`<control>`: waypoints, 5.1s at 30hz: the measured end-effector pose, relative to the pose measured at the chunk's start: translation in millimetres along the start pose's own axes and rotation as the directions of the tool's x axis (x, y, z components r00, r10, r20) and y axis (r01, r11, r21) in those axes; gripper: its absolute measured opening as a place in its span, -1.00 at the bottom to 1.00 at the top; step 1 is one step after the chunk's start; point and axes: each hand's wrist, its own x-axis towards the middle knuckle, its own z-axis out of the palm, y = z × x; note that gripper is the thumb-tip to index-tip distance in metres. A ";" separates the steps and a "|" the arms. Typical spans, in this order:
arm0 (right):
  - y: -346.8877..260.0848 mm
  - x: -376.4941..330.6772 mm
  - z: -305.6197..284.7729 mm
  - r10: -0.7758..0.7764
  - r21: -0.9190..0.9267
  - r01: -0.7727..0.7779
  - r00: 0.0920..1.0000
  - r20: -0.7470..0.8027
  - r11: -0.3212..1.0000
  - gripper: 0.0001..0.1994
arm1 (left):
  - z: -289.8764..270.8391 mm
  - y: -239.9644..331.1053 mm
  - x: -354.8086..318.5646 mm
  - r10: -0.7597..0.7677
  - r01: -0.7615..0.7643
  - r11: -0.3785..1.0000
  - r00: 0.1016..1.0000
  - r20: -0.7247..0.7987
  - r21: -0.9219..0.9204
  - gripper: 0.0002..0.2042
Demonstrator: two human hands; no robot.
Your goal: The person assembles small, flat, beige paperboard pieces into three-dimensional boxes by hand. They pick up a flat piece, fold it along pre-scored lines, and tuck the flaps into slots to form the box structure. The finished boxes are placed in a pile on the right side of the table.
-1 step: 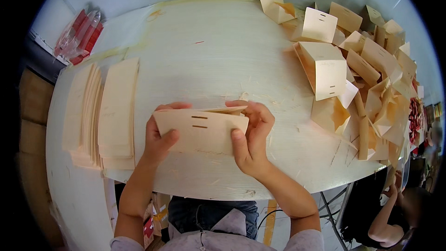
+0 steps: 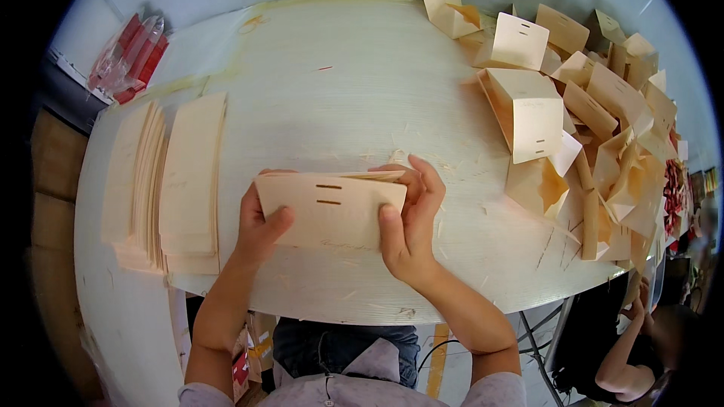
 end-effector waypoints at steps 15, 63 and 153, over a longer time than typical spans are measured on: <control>28.4 -6.9 -1.9 0.301 -0.063 -0.315 0.938 -0.170 0.947 -0.73 | 4.9 -7.5 4.0 0.247 -0.193 0.630 0.968 0.041 0.753 -0.72; 36.7 -5.5 4.7 -0.046 -0.441 0.026 0.998 -0.034 0.897 -0.96 | 18.8 -24.0 -9.2 0.009 0.082 0.953 0.954 -0.298 0.292 -0.71; 13.7 -20.1 12.6 0.073 -0.062 -0.066 0.991 0.115 0.996 -0.80 | -115.6 97.4 -69.3 0.243 0.522 -0.195 0.846 -0.474 0.831 -0.80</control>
